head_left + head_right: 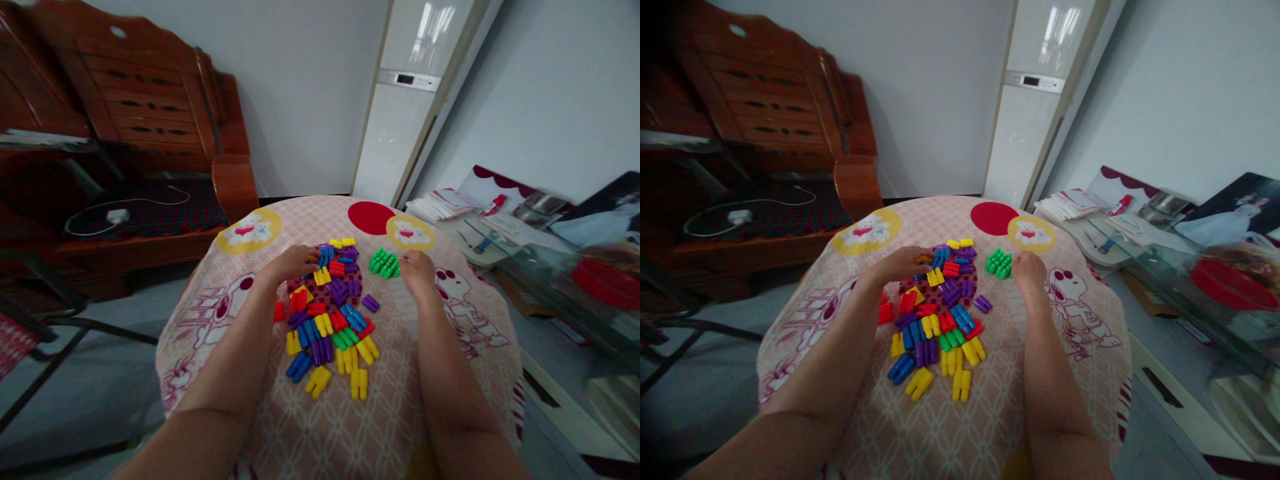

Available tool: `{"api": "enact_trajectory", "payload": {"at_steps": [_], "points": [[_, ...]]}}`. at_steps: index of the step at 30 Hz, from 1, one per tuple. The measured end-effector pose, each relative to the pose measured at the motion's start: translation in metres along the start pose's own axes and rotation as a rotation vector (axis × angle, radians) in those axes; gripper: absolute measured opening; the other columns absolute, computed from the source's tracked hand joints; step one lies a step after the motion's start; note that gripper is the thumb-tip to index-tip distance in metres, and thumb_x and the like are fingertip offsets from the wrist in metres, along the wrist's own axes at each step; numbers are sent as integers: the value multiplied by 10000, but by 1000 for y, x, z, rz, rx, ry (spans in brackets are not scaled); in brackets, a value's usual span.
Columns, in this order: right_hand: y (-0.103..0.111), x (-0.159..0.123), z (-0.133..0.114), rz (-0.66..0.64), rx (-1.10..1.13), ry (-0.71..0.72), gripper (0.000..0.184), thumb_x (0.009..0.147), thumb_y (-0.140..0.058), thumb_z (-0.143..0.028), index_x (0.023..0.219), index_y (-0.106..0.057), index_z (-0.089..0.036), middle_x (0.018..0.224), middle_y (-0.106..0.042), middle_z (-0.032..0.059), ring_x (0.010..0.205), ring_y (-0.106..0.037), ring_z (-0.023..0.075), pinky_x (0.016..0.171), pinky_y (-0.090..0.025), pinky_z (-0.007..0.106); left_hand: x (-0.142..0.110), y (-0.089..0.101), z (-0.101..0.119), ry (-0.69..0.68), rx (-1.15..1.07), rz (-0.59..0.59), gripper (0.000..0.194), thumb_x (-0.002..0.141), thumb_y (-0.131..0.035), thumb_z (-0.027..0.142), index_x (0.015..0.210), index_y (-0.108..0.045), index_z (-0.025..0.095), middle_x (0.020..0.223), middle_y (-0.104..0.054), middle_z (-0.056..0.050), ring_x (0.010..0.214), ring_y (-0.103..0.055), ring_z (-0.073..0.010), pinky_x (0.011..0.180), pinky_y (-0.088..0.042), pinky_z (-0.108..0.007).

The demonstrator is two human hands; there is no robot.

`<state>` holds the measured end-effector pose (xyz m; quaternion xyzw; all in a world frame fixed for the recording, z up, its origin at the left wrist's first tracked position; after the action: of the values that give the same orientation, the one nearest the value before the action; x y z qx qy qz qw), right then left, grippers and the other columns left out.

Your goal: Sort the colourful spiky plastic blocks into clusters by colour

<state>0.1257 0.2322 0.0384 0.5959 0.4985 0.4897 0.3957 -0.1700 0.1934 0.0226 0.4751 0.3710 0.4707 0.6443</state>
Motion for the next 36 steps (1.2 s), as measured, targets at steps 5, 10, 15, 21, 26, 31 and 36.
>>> {"api": "enact_trajectory", "payload": {"at_steps": [5,10,15,21,26,31,36], "points": [[26,-38,-58,-295,168,423,171,835,-644,-271,887,-744,-143,743,-703,39,702,-622,152,643,-391,230,-1,4,-3,32,-19,41,423,843,-566,358,1230,-665,218,1235,-695,-58,1095,-645,-221,968,-468,-278],[24,-113,-128,-661,40,891,226,733,-775,-356,857,-730,-173,757,-698,21,711,-619,147,607,-359,226,-8,14,-12,61,-110,94,429,840,-557,336,1231,-665,198,1198,-707,-73,1071,-653,-219,951,-480,-294],[-3,-146,-146,-604,-212,1029,274,749,-758,-325,960,-713,-156,977,-723,99,940,-662,228,716,-428,255,-22,25,-44,180,-213,181,439,852,-556,344,1255,-643,192,1233,-691,-81,1050,-665,-211,900,-505,-299],[-9,-149,-141,-535,-227,1006,216,912,-503,-168,1001,-699,-153,1000,-721,119,984,-667,236,798,-459,295,-33,29,-74,240,-249,250,421,841,-566,340,1213,-664,170,1228,-695,-90,1032,-674,-206,903,-503,-302],[0,-136,-144,-573,-314,802,250,881,-482,-78,984,-706,-122,1015,-719,155,964,-674,249,773,-464,299,-36,30,-80,263,-266,268,415,836,-576,352,1213,-667,203,1211,-706,-74,1025,-679,-198,883,-515,-291],[5,-99,-126,-386,17,749,262,798,-543,-67,997,-691,-151,976,-722,101,957,-649,199,829,-441,271,-34,29,-74,265,-313,256,409,832,-575,326,1208,-667,197,1201,-713,-66,1028,-684,-198,880,-526,-288],[20,-42,-68,-88,499,450,239,771,-514,-157,939,-684,-163,776,-697,35,657,-620,151,642,-472,253,-26,25,-62,235,-300,229,415,831,-570,327,1214,-666,198,1200,-713,-77,1017,-690,-215,879,-530,-300]]}}
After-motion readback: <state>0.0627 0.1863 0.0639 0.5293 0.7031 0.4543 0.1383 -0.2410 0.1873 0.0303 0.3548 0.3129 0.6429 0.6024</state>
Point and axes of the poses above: each hand's wrist, its own x-axis towards the middle knuckle, its own y-axis out of the back of the hand, z = x × y, the point moved 5 cm from there along x, towards the middle knuckle
